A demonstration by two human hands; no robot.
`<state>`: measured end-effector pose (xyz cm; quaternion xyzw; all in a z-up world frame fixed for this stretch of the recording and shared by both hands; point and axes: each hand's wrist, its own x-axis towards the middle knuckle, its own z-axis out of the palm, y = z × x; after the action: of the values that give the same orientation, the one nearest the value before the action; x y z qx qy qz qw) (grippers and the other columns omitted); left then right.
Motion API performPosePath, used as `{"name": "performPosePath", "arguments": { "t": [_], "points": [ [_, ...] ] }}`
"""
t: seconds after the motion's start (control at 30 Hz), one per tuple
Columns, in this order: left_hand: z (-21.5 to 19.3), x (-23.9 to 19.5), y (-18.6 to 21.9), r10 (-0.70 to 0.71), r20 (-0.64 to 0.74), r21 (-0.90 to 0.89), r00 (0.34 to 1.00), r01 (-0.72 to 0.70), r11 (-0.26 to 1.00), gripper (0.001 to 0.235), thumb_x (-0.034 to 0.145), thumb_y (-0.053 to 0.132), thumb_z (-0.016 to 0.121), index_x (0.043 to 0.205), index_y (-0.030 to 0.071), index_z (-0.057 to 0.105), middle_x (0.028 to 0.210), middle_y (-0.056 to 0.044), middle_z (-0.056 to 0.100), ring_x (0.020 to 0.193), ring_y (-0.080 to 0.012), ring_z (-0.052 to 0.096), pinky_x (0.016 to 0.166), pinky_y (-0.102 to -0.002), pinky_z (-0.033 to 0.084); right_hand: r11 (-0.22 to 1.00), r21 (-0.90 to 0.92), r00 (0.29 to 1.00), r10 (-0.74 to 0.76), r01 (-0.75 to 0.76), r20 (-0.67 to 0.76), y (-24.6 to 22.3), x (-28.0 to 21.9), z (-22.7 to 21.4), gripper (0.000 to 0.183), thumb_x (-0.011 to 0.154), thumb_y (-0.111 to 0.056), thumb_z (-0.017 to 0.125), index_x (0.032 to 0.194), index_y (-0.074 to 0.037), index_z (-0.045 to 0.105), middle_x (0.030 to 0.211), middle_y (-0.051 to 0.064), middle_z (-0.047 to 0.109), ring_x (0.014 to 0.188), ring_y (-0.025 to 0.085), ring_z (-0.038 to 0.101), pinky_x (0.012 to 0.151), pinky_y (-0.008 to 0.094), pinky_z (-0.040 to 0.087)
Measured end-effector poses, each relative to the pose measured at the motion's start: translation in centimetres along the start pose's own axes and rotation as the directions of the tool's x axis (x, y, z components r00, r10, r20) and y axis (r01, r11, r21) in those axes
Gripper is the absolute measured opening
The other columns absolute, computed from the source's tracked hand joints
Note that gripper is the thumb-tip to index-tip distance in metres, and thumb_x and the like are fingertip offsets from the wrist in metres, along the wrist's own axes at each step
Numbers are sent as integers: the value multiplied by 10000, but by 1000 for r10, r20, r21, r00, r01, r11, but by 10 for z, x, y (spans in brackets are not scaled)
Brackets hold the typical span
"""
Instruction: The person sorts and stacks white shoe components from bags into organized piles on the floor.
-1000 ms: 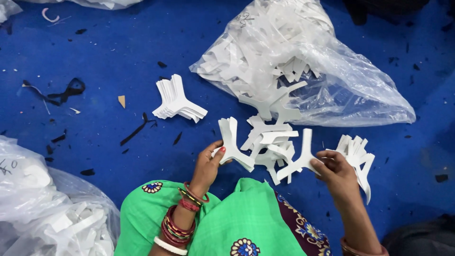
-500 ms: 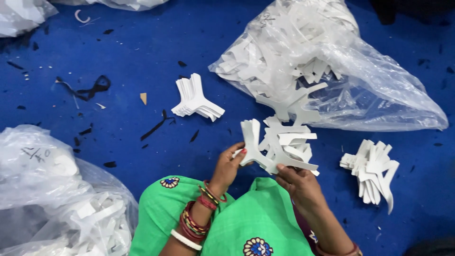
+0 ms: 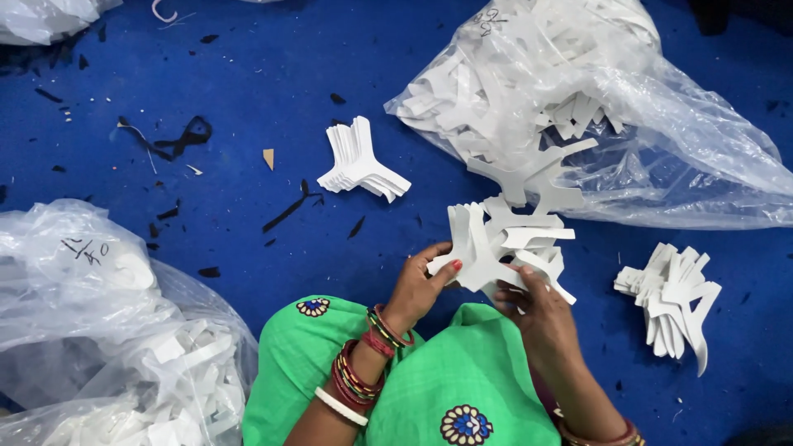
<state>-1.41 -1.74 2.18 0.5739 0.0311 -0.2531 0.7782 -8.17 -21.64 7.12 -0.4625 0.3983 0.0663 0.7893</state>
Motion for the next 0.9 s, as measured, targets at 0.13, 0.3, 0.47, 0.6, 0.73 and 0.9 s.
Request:
{"name": "performPosePath", "arguments": {
  "t": [0.13, 0.3, 0.47, 0.6, 0.73, 0.9],
  "points": [
    [-3, 3, -4, -40, 16, -96, 999, 42, 995, 413, 961, 124, 672, 1333, -49, 622, 1161, -114, 718, 948, -152, 713, 766, -296, 633, 974, -206, 995, -100, 100, 11, -27, -21, 8, 353, 996, -173, 653, 1298, 6, 698, 1054, 125, 699, 881, 188, 648, 792, 316, 552],
    [-6, -2, 14, -74, 104, -264, 992, 100, 959, 562, 1068, 411, 463, 1372, -47, 579, 1204, -156, 693, 1027, -206, 712, 874, -370, 642, 917, -159, 930, -367, 366, 23, -51, -61, 45, 322, 934, -73, 665, 1241, 23, 662, 1117, 149, 729, 987, 208, 749, 900, 322, 626],
    [-7, -3, 11, -90, 130, -354, 987, 131, 926, 805, 1022, 666, 316, 1371, -7, 586, 1224, -144, 708, 1071, -206, 708, 935, -376, 592, 909, -249, 941, -303, 333, 152, 2, -21, 47, 303, 923, -52, 691, 1211, 41, 688, 1081, 163, 754, 950, 203, 762, 845, 308, 620],
    [-4, -7, 22, -115, 109, -302, 987, 143, 942, 849, 986, 713, 321, 1400, 17, 574, 1240, -112, 697, 1110, -194, 680, 989, -384, 541, 861, -336, 924, -343, 381, 169, 18, -14, 55, 262, 937, -74, 670, 1176, 31, 659, 1049, 102, 738, 916, 181, 774, 794, 288, 633],
    [-3, -4, 15, -76, 155, -375, 985, 130, 918, 774, 1009, 651, 368, 1373, 1, 575, 1196, -110, 720, 1072, -186, 707, 951, -352, 587, 792, -482, 924, -360, 376, 129, 3, -26, 60, 250, 933, -78, 675, 1161, 25, 676, 1010, 92, 737, 905, 178, 782, 769, 265, 629],
    [-6, 6, -3, -84, 67, -180, 994, 95, 979, 427, 1038, 219, 561, 1378, -41, 554, 1163, -124, 716, 990, -172, 730, 833, -323, 652, 632, -715, 944, -306, 298, 123, -8, -30, 58, 231, 918, -164, 728, 1124, -59, 748, 916, 91, 772, 752, 156, 735, 659, 307, 571]
  ]
}}
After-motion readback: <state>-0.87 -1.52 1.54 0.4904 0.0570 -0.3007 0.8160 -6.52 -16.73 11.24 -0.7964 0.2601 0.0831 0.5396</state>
